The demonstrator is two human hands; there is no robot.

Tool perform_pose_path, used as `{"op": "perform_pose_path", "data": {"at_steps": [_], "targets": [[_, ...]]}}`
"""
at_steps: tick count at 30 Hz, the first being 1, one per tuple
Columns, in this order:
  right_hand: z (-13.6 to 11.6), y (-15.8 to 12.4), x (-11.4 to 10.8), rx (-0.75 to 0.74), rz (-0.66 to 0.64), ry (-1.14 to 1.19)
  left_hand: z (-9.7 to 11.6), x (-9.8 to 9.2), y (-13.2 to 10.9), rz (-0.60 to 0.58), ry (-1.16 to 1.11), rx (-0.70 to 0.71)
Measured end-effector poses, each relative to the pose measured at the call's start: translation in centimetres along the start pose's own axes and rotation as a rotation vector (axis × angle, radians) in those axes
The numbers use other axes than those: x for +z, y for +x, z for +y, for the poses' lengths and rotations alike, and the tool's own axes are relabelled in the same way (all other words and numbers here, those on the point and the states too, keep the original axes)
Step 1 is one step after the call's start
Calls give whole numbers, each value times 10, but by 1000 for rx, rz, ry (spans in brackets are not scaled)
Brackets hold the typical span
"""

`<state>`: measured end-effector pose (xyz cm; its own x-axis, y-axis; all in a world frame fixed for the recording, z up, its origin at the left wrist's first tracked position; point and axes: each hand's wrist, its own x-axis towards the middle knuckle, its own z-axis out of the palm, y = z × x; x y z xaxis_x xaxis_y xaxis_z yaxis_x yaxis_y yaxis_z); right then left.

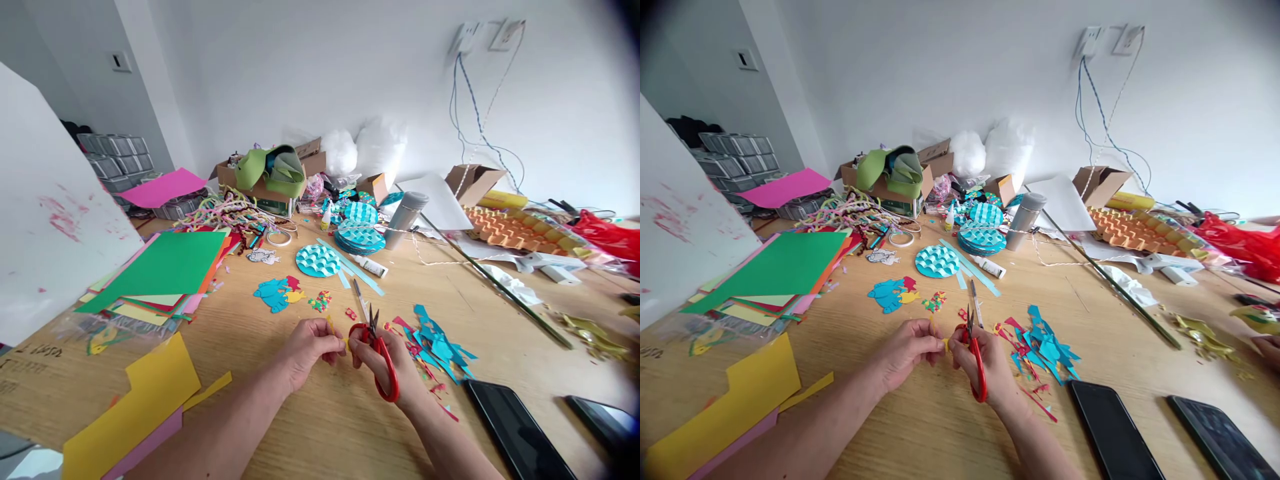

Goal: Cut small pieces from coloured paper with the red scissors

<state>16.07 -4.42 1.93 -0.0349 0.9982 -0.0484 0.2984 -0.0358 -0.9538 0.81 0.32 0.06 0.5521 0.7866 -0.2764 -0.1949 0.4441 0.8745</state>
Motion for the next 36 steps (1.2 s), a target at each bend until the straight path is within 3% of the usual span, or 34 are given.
{"op": "perform_pose_path", "data": {"at_steps": [4,8,14,19,24,36], "targets": [[0,0,1,19,2,14,1,1,-2,-53,86,-13],[2,0,2,0,-2,-16,3,5,-4,-24,171,30],[5,-3,3,-111,299,-18,2,3,0,127,37,112],[7,-7,10,70,71,-79,1,-2,3,200,-100,137],[12,-8,18,60,-74,-228,-1,-2,3,207,-183,163],[11,-8,24,47,-64,-264,-4,4,0,149,-235,120]]}}
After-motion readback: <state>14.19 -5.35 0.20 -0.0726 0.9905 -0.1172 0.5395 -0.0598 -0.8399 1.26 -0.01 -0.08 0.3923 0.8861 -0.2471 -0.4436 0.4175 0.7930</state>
